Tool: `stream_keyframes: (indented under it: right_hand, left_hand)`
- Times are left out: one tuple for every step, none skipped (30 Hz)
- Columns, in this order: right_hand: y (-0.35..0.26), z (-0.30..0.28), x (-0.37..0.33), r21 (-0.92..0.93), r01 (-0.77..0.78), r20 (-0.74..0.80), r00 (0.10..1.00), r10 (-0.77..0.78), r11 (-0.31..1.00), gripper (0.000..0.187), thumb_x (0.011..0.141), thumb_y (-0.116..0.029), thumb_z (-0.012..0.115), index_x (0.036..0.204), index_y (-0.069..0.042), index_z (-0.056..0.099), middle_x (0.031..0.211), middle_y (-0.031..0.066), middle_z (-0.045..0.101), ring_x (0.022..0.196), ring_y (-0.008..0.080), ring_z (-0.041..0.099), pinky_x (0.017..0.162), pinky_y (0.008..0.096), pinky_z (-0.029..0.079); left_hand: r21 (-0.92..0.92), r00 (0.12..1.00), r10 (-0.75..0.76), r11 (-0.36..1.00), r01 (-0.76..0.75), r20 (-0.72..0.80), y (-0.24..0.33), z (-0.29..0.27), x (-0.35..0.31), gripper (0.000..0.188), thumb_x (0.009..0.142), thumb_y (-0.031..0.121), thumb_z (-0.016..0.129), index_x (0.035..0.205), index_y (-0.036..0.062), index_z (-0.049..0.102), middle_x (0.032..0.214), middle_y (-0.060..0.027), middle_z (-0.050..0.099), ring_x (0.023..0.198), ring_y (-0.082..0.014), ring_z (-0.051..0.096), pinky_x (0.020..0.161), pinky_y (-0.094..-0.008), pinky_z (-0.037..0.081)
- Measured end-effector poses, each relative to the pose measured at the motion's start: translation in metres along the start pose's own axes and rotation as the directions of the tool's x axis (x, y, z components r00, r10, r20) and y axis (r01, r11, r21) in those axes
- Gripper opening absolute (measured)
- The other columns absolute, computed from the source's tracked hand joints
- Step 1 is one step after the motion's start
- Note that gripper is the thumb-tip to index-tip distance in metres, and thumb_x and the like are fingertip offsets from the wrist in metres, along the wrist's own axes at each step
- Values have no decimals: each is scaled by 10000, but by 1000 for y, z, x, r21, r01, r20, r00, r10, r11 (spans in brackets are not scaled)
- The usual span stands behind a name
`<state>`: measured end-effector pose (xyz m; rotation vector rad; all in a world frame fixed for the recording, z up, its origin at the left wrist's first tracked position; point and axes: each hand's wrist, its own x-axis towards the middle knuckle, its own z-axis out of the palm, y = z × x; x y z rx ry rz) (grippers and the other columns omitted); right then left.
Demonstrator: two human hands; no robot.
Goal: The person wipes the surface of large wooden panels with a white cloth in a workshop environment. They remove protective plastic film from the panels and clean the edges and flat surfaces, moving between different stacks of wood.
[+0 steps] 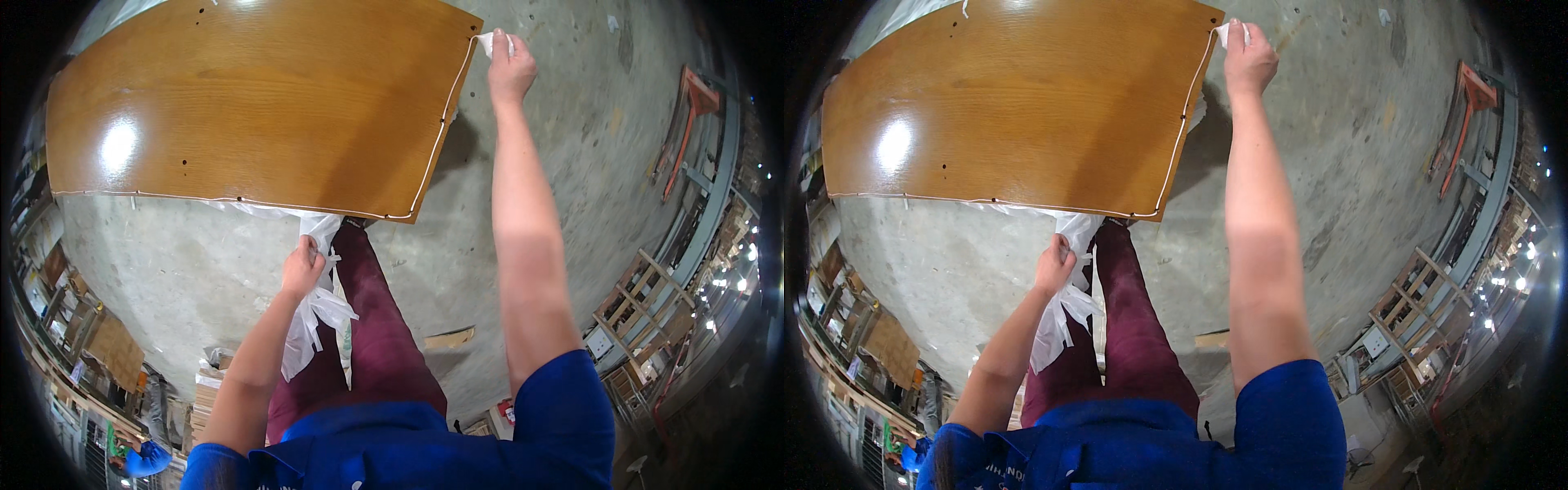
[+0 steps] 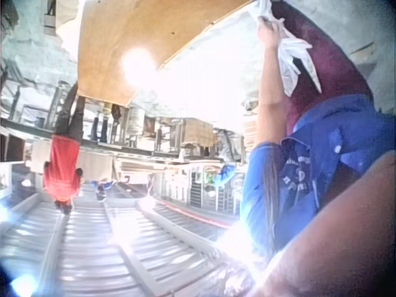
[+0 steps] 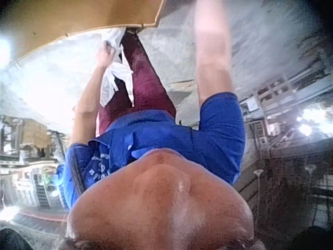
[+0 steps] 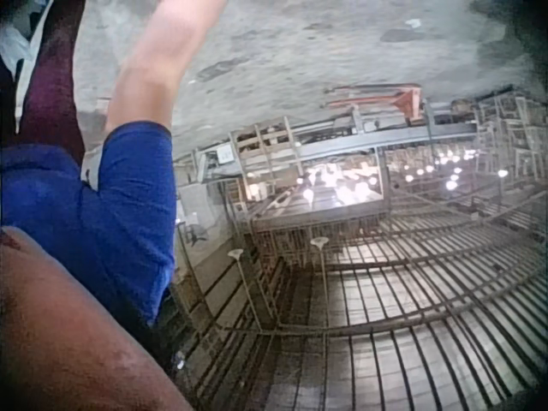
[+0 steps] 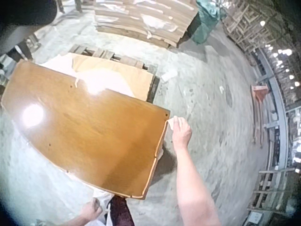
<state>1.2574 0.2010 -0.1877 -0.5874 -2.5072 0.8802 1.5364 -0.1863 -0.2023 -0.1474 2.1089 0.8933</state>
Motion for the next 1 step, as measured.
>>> stream_keyframes:
  right_hand:
    - [1,4,9,-16,-12,4,1000,12,1000,392,834,-437,579,868,-61,682,755,173,664,717,337,653,665,429,496]
  left_hand:
    - [10,1000,-17,1000,17,7,1,-3,1,276,789,193,536,1014,85,417,843,-230,611,798,-436,585,703,-495,446]
